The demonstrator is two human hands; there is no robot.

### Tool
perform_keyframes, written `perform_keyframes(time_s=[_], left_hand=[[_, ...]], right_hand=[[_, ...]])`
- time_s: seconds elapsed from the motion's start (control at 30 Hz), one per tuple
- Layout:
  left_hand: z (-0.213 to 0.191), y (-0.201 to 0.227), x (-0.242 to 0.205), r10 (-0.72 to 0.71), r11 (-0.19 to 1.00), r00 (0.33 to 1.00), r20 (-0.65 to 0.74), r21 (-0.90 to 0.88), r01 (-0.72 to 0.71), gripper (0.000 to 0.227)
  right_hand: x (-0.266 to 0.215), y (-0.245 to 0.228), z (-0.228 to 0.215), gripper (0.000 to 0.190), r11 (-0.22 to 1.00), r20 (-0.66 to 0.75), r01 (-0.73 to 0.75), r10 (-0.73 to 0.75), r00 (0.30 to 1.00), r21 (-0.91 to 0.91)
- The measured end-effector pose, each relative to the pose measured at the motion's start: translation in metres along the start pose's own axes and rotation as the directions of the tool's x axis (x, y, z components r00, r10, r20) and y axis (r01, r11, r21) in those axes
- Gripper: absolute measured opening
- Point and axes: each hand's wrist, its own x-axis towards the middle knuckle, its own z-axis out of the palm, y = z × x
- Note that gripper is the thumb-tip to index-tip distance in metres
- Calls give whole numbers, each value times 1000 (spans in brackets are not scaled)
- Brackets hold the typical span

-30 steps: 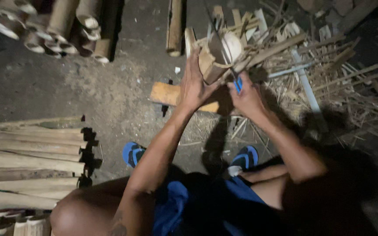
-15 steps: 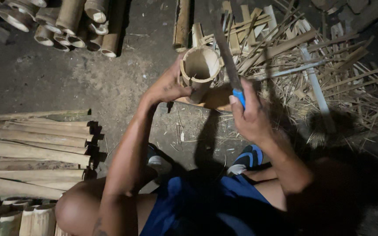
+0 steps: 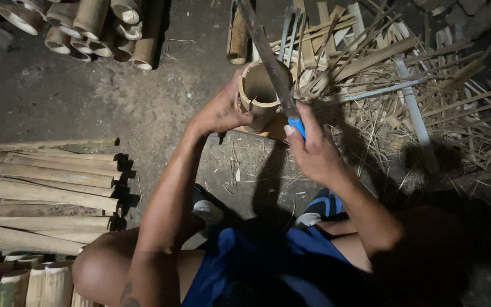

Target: The person sits on the floor and uses a knife to split bamboo pieces into smaller strips. They repeatedly position bamboo segments on a wooden block, cut them, and set the resulting strips aside.

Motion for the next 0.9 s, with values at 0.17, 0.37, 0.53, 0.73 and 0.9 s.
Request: perform_keyframes(time_s=[0.17, 0.37, 0.53, 0.73, 0.9], left_hand=[[-3, 26, 8, -79, 997, 997, -19, 12, 80, 109], [-23, 35, 7, 51, 980, 992, -117, 197, -27, 107], [6, -10, 14, -64, 984, 994, -87, 160, 77, 122], [31, -28, 31, 43, 968, 971, -235, 252, 18, 114], [20, -15, 23, 168, 939, 956, -241, 333, -81, 123]], right_hand=[[2, -20, -9, 46, 944, -89, 224, -252, 964, -243], [-8, -40, -42, 28, 969, -128, 205, -223, 966, -138], [25, 18, 6, 34, 989, -102, -40, 26, 994, -143], [37, 5, -21, 29, 996, -106, -81, 77, 991, -34], [30, -25, -35, 26, 979, -201, 49, -90, 975, -199]])
